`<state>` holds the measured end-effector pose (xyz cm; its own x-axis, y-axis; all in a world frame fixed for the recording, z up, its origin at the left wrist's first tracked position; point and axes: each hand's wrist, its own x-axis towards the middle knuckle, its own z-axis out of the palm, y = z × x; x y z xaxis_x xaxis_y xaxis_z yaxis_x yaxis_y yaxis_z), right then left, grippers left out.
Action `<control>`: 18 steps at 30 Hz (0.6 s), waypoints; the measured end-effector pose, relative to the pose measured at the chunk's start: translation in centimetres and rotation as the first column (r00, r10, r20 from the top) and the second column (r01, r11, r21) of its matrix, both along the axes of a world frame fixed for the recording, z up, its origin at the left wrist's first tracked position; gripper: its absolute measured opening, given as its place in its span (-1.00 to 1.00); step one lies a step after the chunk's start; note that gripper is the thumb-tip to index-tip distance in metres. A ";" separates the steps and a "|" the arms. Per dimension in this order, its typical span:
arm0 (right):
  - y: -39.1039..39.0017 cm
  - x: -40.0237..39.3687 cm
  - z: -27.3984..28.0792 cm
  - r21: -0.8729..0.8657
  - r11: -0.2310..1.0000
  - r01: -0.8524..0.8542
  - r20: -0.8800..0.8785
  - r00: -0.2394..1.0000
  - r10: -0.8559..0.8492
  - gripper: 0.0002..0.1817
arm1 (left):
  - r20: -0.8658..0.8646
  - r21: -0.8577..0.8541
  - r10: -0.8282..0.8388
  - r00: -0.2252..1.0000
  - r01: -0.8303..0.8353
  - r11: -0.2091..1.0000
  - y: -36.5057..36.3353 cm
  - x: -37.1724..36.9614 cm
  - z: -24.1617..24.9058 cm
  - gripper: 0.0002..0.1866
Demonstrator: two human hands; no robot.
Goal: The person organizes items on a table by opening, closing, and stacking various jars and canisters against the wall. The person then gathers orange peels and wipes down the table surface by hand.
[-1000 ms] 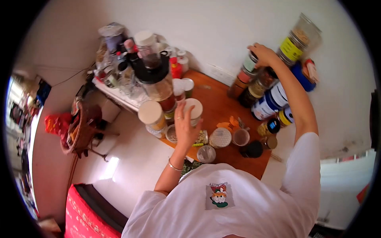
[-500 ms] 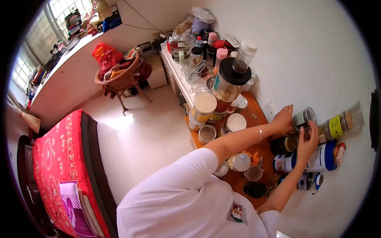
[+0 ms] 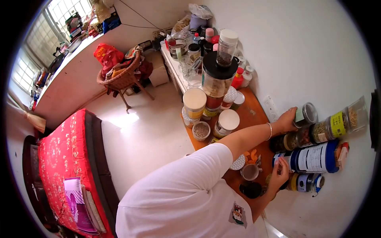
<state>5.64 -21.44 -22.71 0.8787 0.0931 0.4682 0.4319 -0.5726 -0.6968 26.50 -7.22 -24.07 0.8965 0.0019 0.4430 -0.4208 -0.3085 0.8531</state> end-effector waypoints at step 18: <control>-0.5 -0.8 -2.6 -0.029 0.998 0.050 -0.065 0.997 -0.052 -0.81 | -0.010 0.003 0.119 0.993 -0.119 0.993 -1.1 -0.2 -0.1 0.07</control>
<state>4.85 -21.99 -25.32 0.9115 0.0594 0.4069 0.3554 -0.6116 -0.7068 26.27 -8.37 -24.17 0.8946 0.1077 0.4337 -0.3721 -0.3580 0.8564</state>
